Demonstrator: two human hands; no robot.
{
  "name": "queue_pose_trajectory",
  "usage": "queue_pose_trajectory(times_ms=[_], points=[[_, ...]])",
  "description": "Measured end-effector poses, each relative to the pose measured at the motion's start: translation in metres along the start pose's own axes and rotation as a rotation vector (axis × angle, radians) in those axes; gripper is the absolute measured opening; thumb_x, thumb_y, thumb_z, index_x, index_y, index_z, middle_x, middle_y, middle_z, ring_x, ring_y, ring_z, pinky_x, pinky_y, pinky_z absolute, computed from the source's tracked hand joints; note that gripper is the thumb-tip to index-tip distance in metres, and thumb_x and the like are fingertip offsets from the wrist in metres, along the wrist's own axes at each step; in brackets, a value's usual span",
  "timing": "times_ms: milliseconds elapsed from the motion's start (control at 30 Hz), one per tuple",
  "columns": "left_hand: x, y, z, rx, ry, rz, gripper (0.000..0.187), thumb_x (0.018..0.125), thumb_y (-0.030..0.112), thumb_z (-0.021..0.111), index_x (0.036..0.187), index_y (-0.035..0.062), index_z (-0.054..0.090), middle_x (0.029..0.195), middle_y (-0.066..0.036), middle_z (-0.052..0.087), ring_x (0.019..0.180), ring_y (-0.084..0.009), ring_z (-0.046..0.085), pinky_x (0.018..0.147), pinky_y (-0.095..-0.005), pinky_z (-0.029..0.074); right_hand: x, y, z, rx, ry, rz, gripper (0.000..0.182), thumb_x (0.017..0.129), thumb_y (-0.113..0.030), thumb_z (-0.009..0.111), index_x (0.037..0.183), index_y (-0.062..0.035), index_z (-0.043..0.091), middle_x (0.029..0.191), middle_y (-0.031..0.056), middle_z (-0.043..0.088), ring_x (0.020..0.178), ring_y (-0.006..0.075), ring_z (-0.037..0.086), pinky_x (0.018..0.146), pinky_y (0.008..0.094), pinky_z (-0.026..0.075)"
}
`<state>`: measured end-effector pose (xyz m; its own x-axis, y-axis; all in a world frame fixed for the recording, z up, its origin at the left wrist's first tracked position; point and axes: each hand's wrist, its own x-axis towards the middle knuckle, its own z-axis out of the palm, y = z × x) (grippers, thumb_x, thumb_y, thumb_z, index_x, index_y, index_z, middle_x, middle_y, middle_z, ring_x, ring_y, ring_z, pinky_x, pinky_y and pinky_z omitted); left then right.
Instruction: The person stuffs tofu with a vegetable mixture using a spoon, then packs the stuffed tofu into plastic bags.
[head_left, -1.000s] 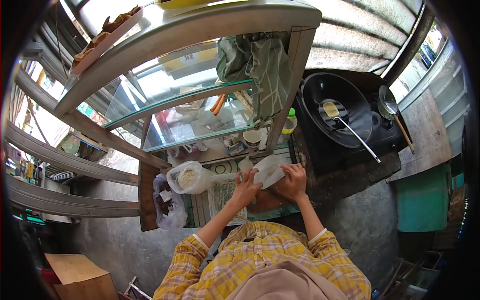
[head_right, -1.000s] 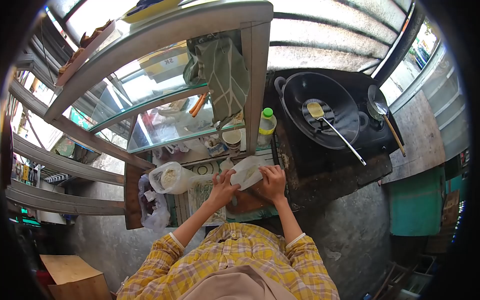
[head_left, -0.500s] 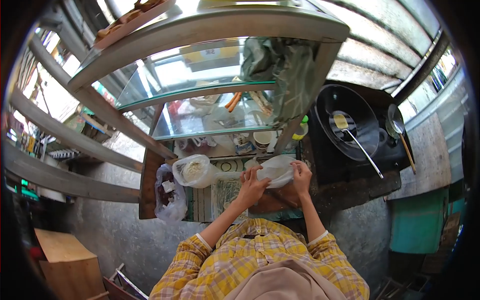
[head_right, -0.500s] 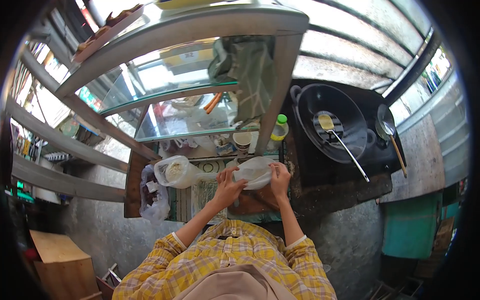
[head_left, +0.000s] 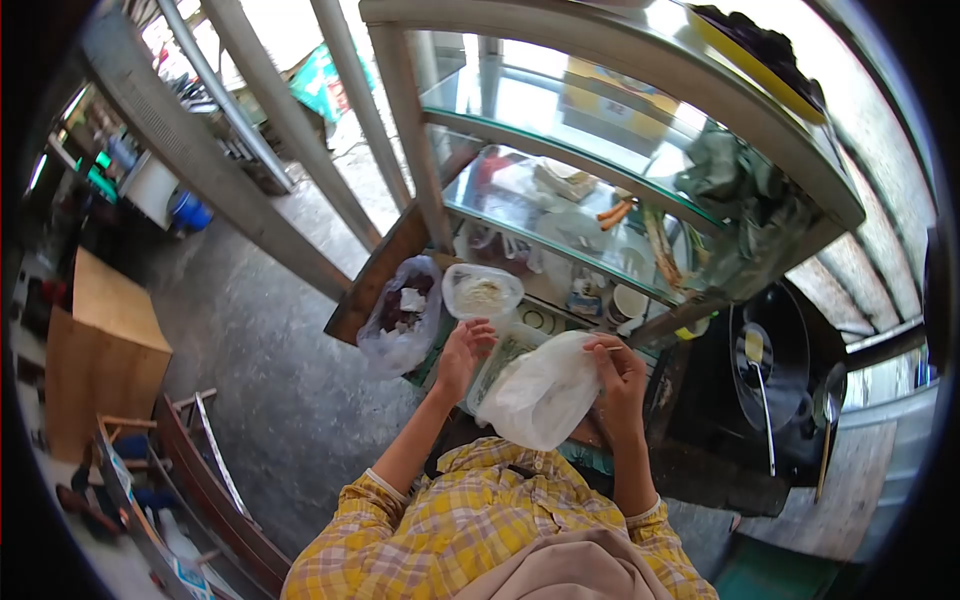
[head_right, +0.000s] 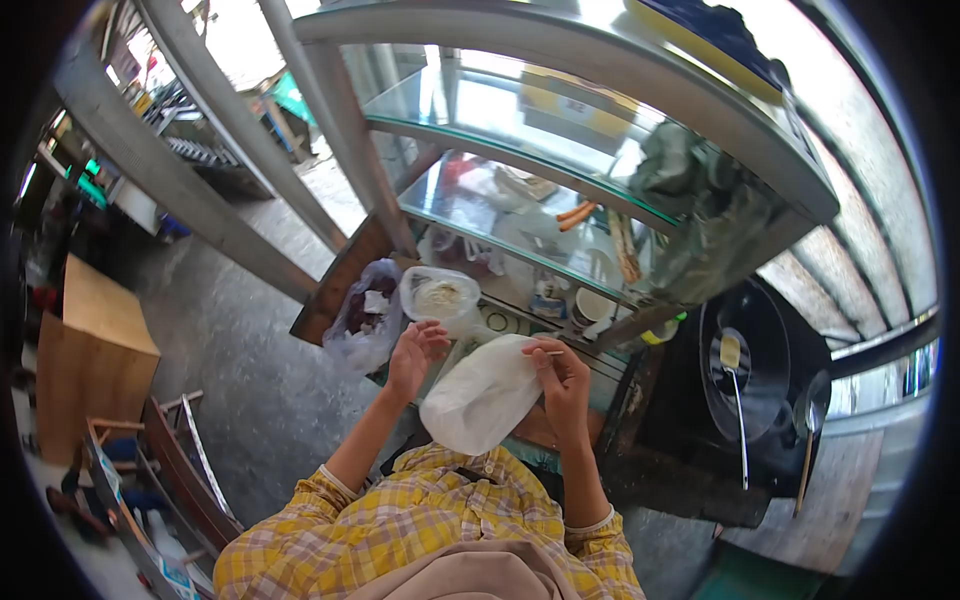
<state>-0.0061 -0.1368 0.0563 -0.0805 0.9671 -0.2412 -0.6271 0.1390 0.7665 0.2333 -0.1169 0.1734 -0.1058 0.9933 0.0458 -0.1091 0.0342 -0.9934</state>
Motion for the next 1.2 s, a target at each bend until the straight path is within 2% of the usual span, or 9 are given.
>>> queue_pose_trajectory(times_ms=[167,200,300,400,500,733,833,933,1200], points=[[-0.036,-0.009,-0.021,-0.723,-0.133,-0.128,0.064,0.093,0.057,0.033,0.134,0.0089,0.042,0.133,-0.012,0.05,0.123,-0.0282,0.046,0.106,-0.0468,0.032,0.006,0.01,0.067,0.311,-0.006,0.198,0.016,0.093,-0.016,0.058,0.097,-0.0033,0.067,0.089,-0.0003,0.064,0.07,0.004,0.053,0.058,0.0186,0.04],[-0.038,-0.019,-0.022,-0.925,-0.437,0.053,0.069,0.091,0.061,0.033,0.139,0.0111,0.038,0.141,-0.01,0.043,0.13,-0.03,0.039,0.108,-0.0476,0.029,0.005,0.015,0.083,0.375,0.005,0.215,0.016,0.093,-0.016,0.058,0.098,-0.0038,0.068,0.087,-0.0007,0.063,0.068,0.0033,0.052,0.056,0.0182,0.04],[-0.04,-0.005,-0.018,-0.747,-0.014,0.126,0.069,0.089,0.062,0.037,0.139,0.0137,0.038,0.142,-0.008,0.04,0.13,-0.0303,0.038,0.11,-0.0483,0.026,0.001,0.044,0.103,0.275,-0.003,0.224,0.017,0.093,-0.017,0.059,0.099,-0.0031,0.067,0.094,0.0004,0.062,0.067,0.003,0.051,0.056,0.0198,0.042],[-0.039,-0.014,-0.038,-0.805,-0.033,0.152,0.071,0.089,0.06,0.041,0.141,0.012,0.035,0.14,-0.008,0.043,0.128,-0.0291,0.04,0.109,-0.0475,0.029,-0.008,0.046,0.121,-0.008,-0.06,0.007,0.013,0.089,-0.012,0.063,0.097,-0.0036,0.069,0.109,0.0046,0.057,0.069,0.0068,0.054,0.058,0.0218,0.045],[-0.058,0.004,-0.047,-0.386,-0.082,0.415,0.059,0.092,0.051,0.043,0.137,0.0135,0.04,0.145,-0.011,0.036,0.131,-0.0295,0.037,0.109,-0.0514,0.028,-0.016,0.033,0.131,-0.326,-0.221,-0.345,0.012,0.083,-0.006,0.067,0.095,-0.0073,0.071,0.11,0.0079,0.056,0.075,0.0124,0.056,0.058,0.0247,0.046],[-0.059,-0.006,-0.098,-0.491,-0.161,0.385,0.059,0.092,0.05,0.044,0.139,0.0134,0.036,0.14,-0.009,0.041,0.126,-0.0275,0.043,0.105,-0.0466,0.035,-0.018,0.021,0.139,-0.628,-0.313,-0.678,0.027,0.073,-0.008,0.074,0.099,-0.0164,0.07,0.089,0.0034,0.061,0.073,0.0207,0.054,0.065,0.0332,0.043],[-0.05,-0.011,-0.108,-0.528,-0.082,0.328,0.06,0.093,0.05,0.045,0.139,0.0134,0.034,0.138,-0.008,0.043,0.123,-0.0266,0.046,0.103,-0.0445,0.038,-0.011,0.021,0.145,-0.62,-0.323,-0.608,0.02,0.075,-0.009,0.073,0.095,-0.0125,0.07,0.077,0.0008,0.063,0.072,0.0188,0.055,0.067,0.0328,0.04],[-0.048,0.003,-0.092,-0.321,0.365,0.19,0.056,0.094,0.048,0.044,0.137,0.014,0.037,0.135,-0.007,0.045,0.123,-0.0244,0.046,0.103,-0.0433,0.039,-0.005,0.029,0.149,-0.617,-0.243,-0.558,0.013,0.078,-0.012,0.07,0.091,-0.0091,0.07,0.075,0.0022,0.064,0.07,0.0185,0.055,0.067,0.032,0.039],[-0.048,0.013,-0.101,0.073,0.325,0.085,0.042,0.093,0.034,0.052,0.126,0.0081,0.045,0.12,-0.007,0.056,0.107,-0.0222,0.058,0.092,-0.0397,0.048,0.009,0.038,0.155,-0.345,-0.193,0.034,0.018,0.089,-0.017,0.057,0.084,-0.0032,0.068,0.072,0.0061,0.066,0.07,0.0188,0.06,0.068,0.0314,0.042]])
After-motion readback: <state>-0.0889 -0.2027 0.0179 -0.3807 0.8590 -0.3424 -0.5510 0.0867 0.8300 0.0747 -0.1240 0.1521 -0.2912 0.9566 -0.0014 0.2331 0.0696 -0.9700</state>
